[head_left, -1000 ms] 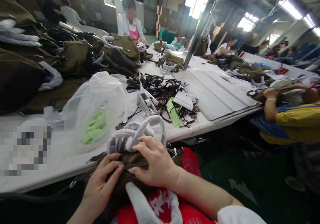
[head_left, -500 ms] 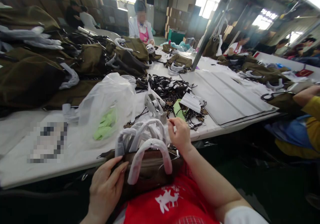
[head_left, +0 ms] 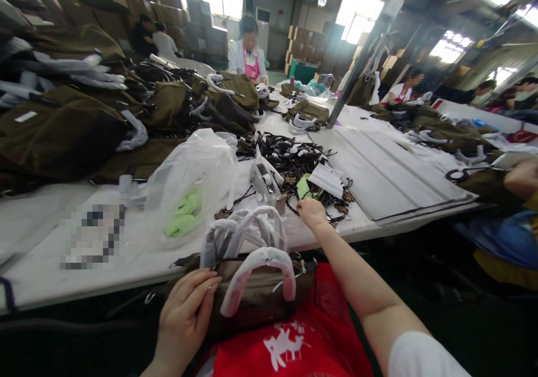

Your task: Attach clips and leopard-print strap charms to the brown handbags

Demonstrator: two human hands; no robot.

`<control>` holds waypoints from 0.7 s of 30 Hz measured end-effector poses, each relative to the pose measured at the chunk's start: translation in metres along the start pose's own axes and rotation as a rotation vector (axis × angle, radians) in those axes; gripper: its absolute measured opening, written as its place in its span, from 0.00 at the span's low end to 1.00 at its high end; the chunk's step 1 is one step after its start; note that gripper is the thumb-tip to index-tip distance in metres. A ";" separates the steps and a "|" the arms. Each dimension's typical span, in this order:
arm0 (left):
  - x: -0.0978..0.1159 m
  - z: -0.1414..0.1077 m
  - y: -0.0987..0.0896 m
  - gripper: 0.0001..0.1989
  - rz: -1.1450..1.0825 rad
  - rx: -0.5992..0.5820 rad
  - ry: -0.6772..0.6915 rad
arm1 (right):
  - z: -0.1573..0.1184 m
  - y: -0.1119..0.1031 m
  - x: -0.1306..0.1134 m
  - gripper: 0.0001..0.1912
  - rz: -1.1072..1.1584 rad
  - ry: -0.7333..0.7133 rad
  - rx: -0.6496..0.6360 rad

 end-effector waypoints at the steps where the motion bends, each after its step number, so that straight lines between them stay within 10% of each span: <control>1: -0.001 0.000 0.000 0.08 -0.007 -0.003 0.002 | 0.000 -0.004 0.004 0.16 0.004 0.022 0.021; 21: -0.001 0.001 0.000 0.08 -0.040 -0.007 -0.007 | -0.001 -0.031 0.048 0.19 0.652 0.077 0.574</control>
Point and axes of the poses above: each hand's wrist, its own z-axis towards the middle knuckle, its own y-axis out of the palm, x = y × z, the point moved 5 cm from there along z, towards the middle knuckle, and after that the axes turned 13 degrees about -y, right-handed, at the moved point
